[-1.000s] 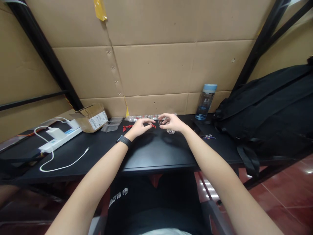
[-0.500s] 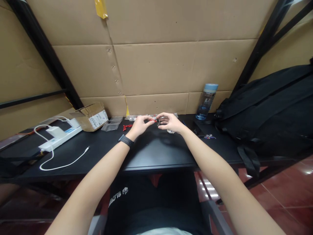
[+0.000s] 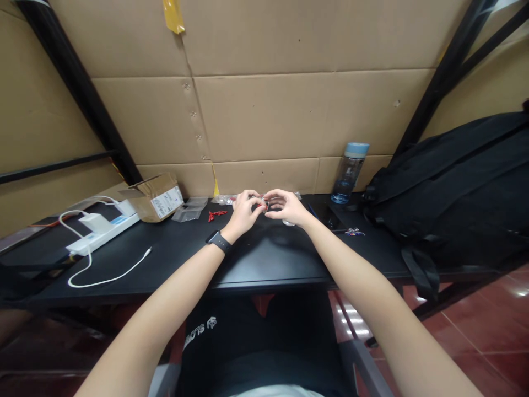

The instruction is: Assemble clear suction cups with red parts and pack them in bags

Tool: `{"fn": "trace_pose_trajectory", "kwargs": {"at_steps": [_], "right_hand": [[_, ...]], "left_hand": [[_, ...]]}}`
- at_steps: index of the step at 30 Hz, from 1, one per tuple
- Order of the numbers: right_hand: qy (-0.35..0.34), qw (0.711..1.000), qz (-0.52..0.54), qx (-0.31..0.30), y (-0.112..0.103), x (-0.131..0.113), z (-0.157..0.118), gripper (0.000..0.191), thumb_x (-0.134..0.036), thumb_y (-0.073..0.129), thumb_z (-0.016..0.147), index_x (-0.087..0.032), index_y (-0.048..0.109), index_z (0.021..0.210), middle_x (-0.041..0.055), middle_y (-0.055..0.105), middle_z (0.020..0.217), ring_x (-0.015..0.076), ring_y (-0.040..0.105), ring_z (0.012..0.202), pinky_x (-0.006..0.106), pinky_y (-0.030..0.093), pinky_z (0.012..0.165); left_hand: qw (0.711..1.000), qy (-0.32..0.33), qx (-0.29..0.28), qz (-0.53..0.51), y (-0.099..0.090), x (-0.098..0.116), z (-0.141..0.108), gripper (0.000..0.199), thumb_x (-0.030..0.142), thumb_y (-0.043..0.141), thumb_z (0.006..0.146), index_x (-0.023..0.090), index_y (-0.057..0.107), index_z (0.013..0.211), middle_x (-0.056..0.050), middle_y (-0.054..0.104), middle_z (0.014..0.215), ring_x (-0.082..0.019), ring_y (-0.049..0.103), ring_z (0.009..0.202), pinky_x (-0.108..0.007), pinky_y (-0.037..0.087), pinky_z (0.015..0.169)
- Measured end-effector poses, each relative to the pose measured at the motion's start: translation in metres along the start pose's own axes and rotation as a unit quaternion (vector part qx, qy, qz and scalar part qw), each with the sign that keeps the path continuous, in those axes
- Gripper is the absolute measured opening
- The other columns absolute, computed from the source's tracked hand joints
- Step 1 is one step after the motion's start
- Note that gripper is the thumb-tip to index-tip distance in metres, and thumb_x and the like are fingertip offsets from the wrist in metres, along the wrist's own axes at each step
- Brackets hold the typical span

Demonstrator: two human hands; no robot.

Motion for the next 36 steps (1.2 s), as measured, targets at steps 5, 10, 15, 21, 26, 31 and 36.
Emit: {"fn": "trace_pose_trajectory", "kwargs": {"at_steps": [5,10,15,21,26,31,36], "right_hand": [[0.002,1.000,-0.001,0.014,0.002,0.004,0.002,0.054,-0.023,0.089,0.061,-0.021,0.066,0.110,0.0081,0.071,0.114,0.0220,0.071,0.102,0.036,0.057,0.091],[0.005,0.999,-0.001,0.040,0.006,0.005,0.001,0.054,-0.026,0.089,0.062,-0.020,0.065,0.111,0.0101,0.071,0.119,0.0232,0.072,0.103,0.037,0.059,0.090],[0.010,0.998,0.023,0.061,0.008,0.006,0.000,0.056,-0.033,0.092,0.062,-0.020,0.065,0.110,0.0111,0.071,0.119,0.0239,0.073,0.100,0.039,0.061,0.091],[0.047,0.994,0.053,0.084,0.009,0.018,0.000,0.055,-0.043,0.093,0.064,-0.021,0.063,0.105,0.0081,0.077,0.099,0.0261,0.075,0.098,0.041,0.064,0.086],[0.141,0.979,0.133,0.065,0.018,0.030,-0.003,0.045,-0.053,0.084,0.078,-0.021,0.057,0.095,0.0066,0.077,0.093,0.0225,0.078,0.082,0.032,0.064,0.072],[0.169,0.969,0.175,0.050,0.022,0.028,-0.003,0.035,-0.048,0.080,0.085,-0.019,0.062,0.090,0.0086,0.076,0.102,0.0218,0.078,0.091,0.030,0.063,0.079],[0.170,0.964,0.198,0.040,0.023,0.028,-0.004,0.032,-0.041,0.085,0.082,-0.018,0.064,0.087,0.0079,0.077,0.097,0.0220,0.077,0.095,0.032,0.062,0.086]], "left_hand": [[1.000,-0.010,0.013,0.022,0.001,0.000,-0.001,0.010,0.030,0.065,0.094,0.024,0.073,0.093,-0.008,0.058,0.123,-0.028,0.052,0.119,-0.050,0.038,0.106],[0.999,-0.016,0.024,0.022,0.002,-0.002,-0.002,0.008,0.026,0.065,0.093,0.023,0.072,0.092,-0.008,0.060,0.120,-0.027,0.054,0.116,-0.049,0.039,0.106],[0.999,-0.013,0.026,0.022,0.000,-0.004,-0.001,0.006,0.025,0.066,0.092,0.022,0.072,0.091,-0.008,0.060,0.118,-0.026,0.054,0.115,-0.048,0.040,0.105],[0.999,0.015,0.003,0.037,-0.001,-0.004,0.001,0.008,0.026,0.065,0.093,0.022,0.071,0.091,-0.008,0.061,0.118,-0.027,0.053,0.114,-0.047,0.041,0.103],[1.000,0.018,0.002,0.018,-0.002,-0.005,0.001,0.010,0.028,0.064,0.094,0.022,0.072,0.093,-0.008,0.061,0.115,-0.026,0.054,0.111,-0.046,0.042,0.103],[1.000,0.005,0.009,0.011,-0.008,-0.004,0.004,0.015,0.033,0.063,0.095,0.023,0.073,0.091,-0.007,0.061,0.114,-0.026,0.054,0.110,-0.047,0.041,0.104],[1.000,0.007,0.015,0.014,-0.013,-0.001,0.004,0.013,0.032,0.064,0.094,0.023,0.073,0.091,-0.007,0.061,0.113,-0.025,0.053,0.111,-0.046,0.040,0.105]]}}
Point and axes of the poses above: each hand's wrist, its own z-axis towards the middle knuckle, its own y-axis out of the palm, x = y × z, the point moved 6 cm from there along z, towards the middle knuckle
